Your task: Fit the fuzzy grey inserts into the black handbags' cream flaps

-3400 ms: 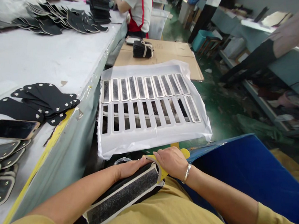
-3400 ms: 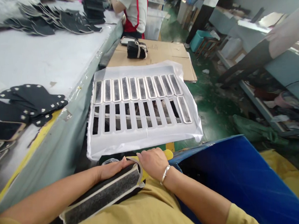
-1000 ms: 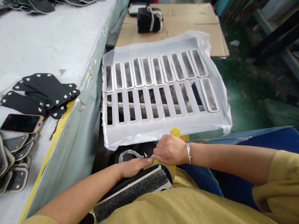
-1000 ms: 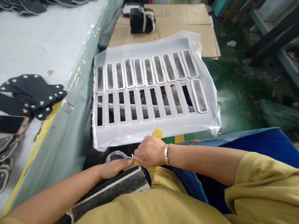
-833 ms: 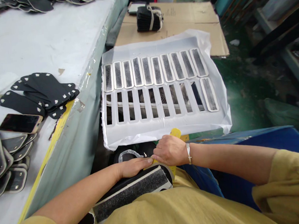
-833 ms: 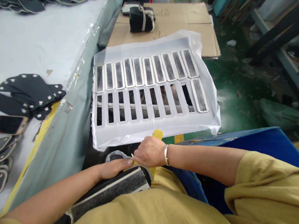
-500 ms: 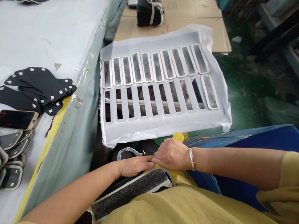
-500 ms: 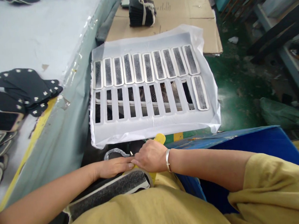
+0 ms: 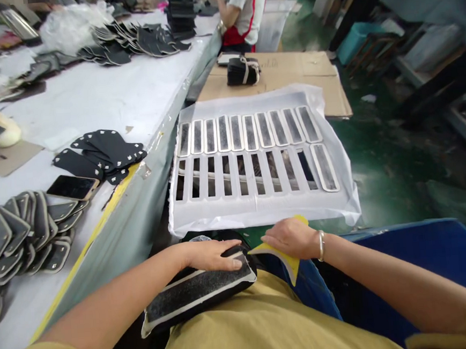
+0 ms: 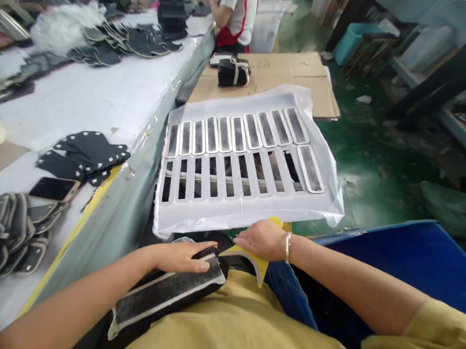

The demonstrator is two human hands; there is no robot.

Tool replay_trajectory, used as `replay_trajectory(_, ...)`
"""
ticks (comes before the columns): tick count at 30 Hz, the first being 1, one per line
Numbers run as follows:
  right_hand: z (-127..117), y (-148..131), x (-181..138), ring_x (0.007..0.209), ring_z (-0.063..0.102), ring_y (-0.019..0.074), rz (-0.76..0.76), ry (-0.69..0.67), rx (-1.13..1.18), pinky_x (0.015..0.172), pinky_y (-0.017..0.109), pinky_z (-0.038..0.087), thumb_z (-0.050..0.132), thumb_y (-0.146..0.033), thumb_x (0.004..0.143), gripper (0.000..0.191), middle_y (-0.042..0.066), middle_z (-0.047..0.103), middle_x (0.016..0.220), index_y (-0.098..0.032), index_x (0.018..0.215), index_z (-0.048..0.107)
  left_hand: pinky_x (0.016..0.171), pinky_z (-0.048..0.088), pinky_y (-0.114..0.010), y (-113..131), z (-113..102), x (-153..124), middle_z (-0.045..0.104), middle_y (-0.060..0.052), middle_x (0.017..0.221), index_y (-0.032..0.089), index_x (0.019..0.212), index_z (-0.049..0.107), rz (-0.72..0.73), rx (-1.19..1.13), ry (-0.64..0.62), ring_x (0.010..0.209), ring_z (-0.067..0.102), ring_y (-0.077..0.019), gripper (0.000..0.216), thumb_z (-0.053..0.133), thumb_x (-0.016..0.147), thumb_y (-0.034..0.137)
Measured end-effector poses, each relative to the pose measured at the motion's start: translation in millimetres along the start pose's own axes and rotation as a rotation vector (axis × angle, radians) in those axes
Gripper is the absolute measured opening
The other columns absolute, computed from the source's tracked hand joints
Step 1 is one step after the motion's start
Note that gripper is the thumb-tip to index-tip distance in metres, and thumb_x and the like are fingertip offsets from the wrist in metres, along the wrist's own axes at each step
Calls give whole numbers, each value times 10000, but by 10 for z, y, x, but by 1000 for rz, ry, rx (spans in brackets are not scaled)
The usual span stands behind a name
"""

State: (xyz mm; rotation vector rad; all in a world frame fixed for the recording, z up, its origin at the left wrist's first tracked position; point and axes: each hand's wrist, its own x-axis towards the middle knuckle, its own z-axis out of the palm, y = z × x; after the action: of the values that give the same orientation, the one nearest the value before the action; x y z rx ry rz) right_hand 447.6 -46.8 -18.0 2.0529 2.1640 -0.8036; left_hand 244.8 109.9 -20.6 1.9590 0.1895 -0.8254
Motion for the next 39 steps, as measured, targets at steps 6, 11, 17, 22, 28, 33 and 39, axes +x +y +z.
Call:
replay_trajectory(6, 603, 196, -450, 765, 589, 218, 439, 170, 592, 748, 364, 429, 169, -482, 924, 555, 114, 641, 787, -157, 727, 573, 1058, 256, -431, 335, 576, -33, 299, -198, 1448, 72, 1417, 208, -146, 372, 463, 1297, 332, -328, 1105, 613, 593, 686)
replay_trajectory(11, 1019, -74, -701, 768, 588, 188, 347, 61, 1134, 693, 329, 487, 438, -497, 815, 332, 54, 613, 786, -173, 752, 482, 1025, 289, -444, 391, 929, 94, 377, -220, 1388, 34, 1381, 269, -249, 586, 697, 1229, 390, -341, 983, 658, 632, 539)
replay_trajectory(17, 995, -243, -885, 648, 638, 146, 129, -271, 1575, 427, 199, 457, 599, -455, 761, 402, 34, 630, 880, -201, 987, 384, 988, 329, -423, 367, 995, 138, 446, -192, 1326, 74, 1352, 321, -240, 656, 786, 1166, 438, -318, 826, 604, 680, 465)
replay_trajectory(22, 893, -295, -780, 421, 569, 82, 60, -278, 1433, 348, 170, 420, 485, -493, 845, 334, -12, 626, 746, -218, 937, 320, 979, 327, -436, 340, 1046, 182, 448, -193, 1315, 53, 1348, 322, -235, 672, 852, 1153, 433, -320, 805, 582, 685, 430)
replay_trajectory(28, 824, -418, -590, 374, 538, 80, 68, -227, 1218, 328, 196, 450, 476, -428, 853, 267, -37, 617, 682, -214, 889, 322, 982, 316, -426, 323, 1070, 183, 453, -169, 1314, 76, 1361, 311, -196, 627, 888, 1145, 432, -314, 801, 582, 675, 389)
replay_trajectory(33, 776, -423, -497, 391, 553, 98, 42, -270, 1154, 327, 206, 447, 440, -409, 870, 243, -29, 619, 675, -217, 889, 293, 968, 321, -423, 317, 1055, 163, 458, -153, 1300, 115, 1406, 236, -176, 589, 883, 1116, 445, -313, 874, 603, 649, 351)
replay_trajectory(39, 644, -458, -480, 393, 526, 83, 85, -340, 1161, 370, 212, 437, 416, -380, 880, 194, -27, 613, 676, -220, 901, 308, 946, 326, -423, 333, 1052, 155, 427, -146, 1295, 184, 1448, 98, -171, 672, 840, 1082, 451, -302, 942, 610, 666, 297)
